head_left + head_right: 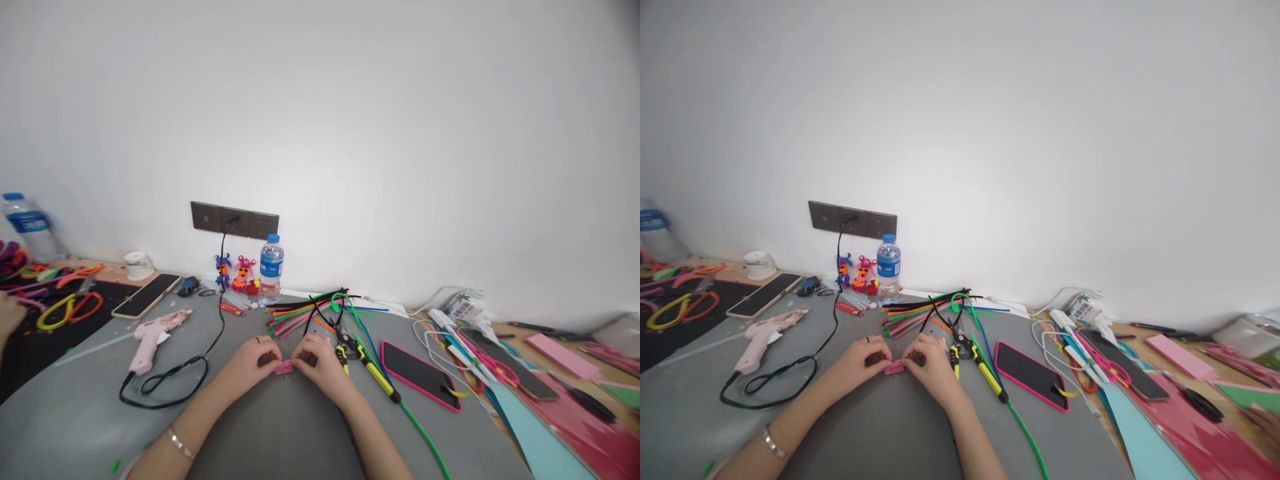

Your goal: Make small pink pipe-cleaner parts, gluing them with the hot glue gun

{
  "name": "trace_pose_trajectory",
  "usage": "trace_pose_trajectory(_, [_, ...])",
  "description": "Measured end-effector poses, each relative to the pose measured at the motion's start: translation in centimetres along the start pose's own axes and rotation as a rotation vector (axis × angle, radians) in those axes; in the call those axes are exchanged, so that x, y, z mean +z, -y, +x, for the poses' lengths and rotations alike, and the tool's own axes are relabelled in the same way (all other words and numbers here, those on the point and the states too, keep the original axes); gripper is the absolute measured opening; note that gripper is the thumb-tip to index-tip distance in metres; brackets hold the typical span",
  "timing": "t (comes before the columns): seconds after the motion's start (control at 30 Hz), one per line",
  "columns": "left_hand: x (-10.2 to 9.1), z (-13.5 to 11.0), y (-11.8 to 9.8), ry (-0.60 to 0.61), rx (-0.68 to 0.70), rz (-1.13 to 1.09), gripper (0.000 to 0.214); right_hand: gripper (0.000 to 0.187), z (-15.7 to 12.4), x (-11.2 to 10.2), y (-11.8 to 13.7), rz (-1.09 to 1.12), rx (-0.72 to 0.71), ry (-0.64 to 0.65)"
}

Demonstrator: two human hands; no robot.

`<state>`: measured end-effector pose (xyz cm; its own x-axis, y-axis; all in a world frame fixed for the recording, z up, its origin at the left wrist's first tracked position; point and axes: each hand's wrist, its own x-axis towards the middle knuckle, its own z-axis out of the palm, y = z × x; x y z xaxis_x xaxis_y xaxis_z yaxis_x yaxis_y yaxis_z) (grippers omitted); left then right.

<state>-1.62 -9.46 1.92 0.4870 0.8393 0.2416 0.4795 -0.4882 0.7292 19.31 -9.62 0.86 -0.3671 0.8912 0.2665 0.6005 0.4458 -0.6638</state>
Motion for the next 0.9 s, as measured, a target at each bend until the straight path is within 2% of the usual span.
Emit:
trace_pose_trajectory(0.2, [0.0, 0.1, 0.1, -0.020, -0.027, 0.018, 0.016, 0.002, 0.0, -0.2, -0.2, 0.077, -0.013, -0.038])
trace_pose_trajectory(0.37, [0.0, 0.2, 0.3, -0.034, -0.025, 0.007, 0.018, 0.010, -0.1, -0.4, 0.1, 0.053, -0.026, -0.058])
trace_pose_trajectory(0.43, [0.1, 0.3, 0.6, -0.063, -0.034, 0.002, 0.014, 0.009, -0.1, -0.4, 0.2, 0.043, -0.023, -0.059])
trace_pose_trajectory(0.53, [0.1, 0.2, 1.1, -0.086, -0.073, 0.007, 0.005, 0.018, -0.3, -0.3, 0.4, 0.018, -0.030, -0.049])
trace_pose_trajectory(0.7, [0.1, -0.4, 0.7, 0.009, -0.083, 0.059, 0.026, 0.029, -0.4, 0.0, 0.6, -0.046, -0.040, -0.017])
trace_pose_trajectory(0.9, [1.2, -0.6, 0.3, -0.045, -0.089, 0.158, 0.018, 0.031, -0.3, 0.2, 0.5, -0.066, -0.044, -0.011])
